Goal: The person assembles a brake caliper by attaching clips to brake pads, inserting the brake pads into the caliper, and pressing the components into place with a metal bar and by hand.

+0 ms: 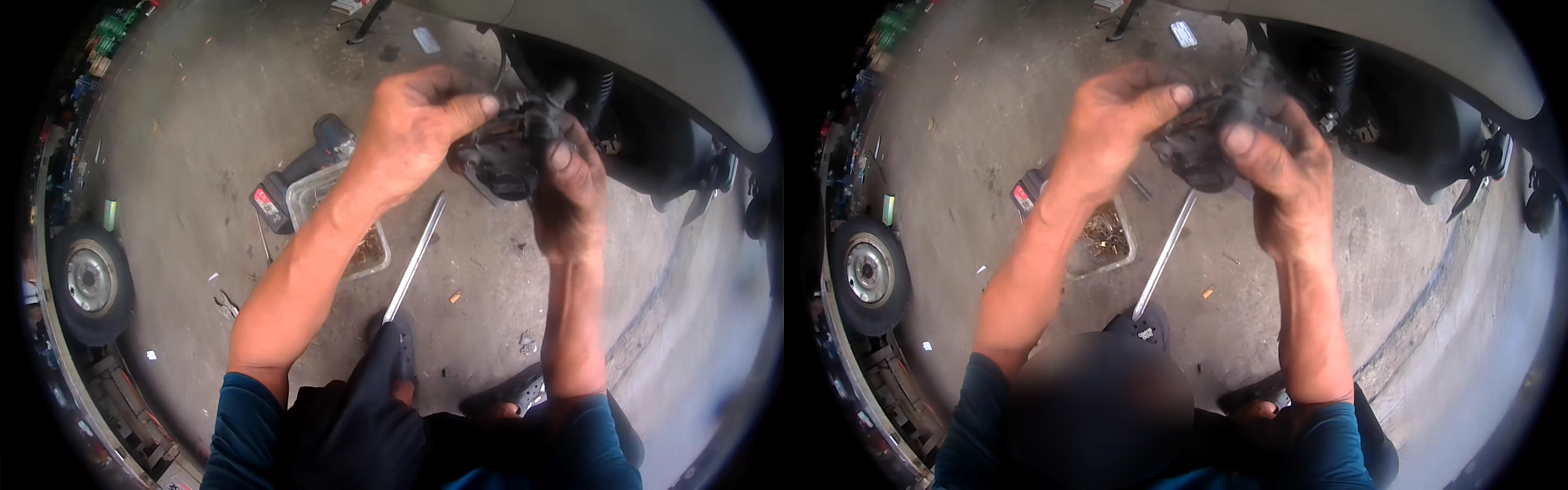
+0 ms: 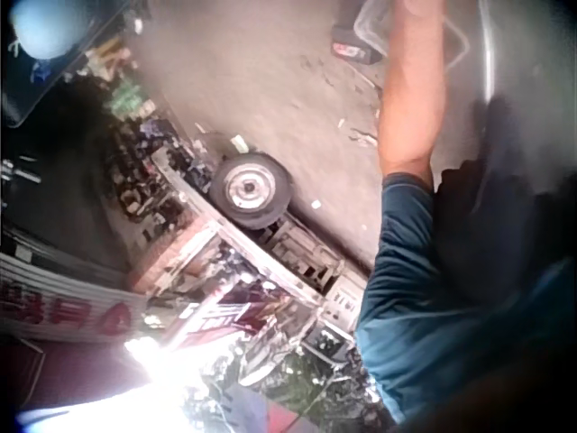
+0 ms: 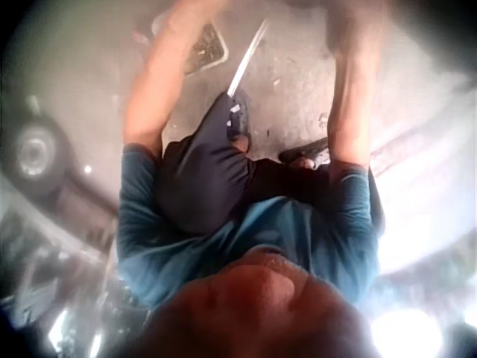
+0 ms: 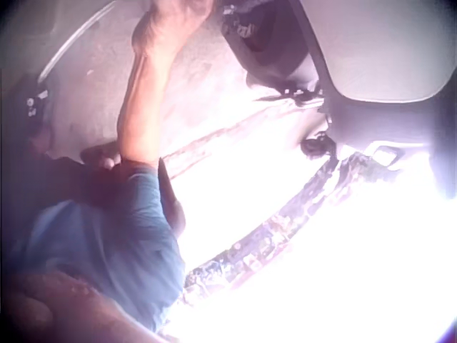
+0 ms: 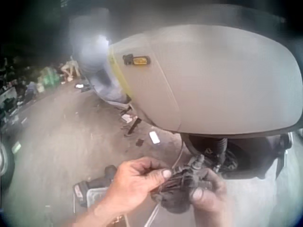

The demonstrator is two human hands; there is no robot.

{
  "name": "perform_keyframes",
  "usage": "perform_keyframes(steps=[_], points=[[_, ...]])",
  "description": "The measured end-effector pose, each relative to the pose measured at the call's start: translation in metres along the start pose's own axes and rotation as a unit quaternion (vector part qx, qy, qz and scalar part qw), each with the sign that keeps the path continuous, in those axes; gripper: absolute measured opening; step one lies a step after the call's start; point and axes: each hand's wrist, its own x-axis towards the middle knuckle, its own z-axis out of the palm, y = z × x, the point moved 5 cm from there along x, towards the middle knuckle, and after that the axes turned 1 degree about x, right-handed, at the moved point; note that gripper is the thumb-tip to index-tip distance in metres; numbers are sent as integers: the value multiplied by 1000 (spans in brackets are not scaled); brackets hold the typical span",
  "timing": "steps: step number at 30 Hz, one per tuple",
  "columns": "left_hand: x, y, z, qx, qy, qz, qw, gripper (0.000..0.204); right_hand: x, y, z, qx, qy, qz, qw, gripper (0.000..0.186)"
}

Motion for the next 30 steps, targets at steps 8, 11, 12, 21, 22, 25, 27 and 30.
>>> perform_keyframes(steps=[8,11,12,21,22,25,27,30], points=[[-7,-8,10,56,-21,-44,997,22,20,12,-10,-22,-19,57,998,30],[-47,-72,-14,129,243,17,961,13,22,21,-32,43,88,86,991,28],[-68,-95,-6,232,169,92,953,10,19,28,-32,65,102,126,985,27],[-143,-252,105,612,-278,209,710,19,8,65,-35,114,150,233,954,30],[-146,-261,108,641,-328,234,654,21,7,65,-34,108,150,232,955,31],[-147,-263,117,631,-380,215,641,17,2,63,-39,101,168,225,954,34],[-149,-272,115,620,-367,219,659,16,0,71,-40,121,165,207,957,34],[-137,-273,105,592,-346,137,715,14,-4,78,-48,118,173,193,958,32]])
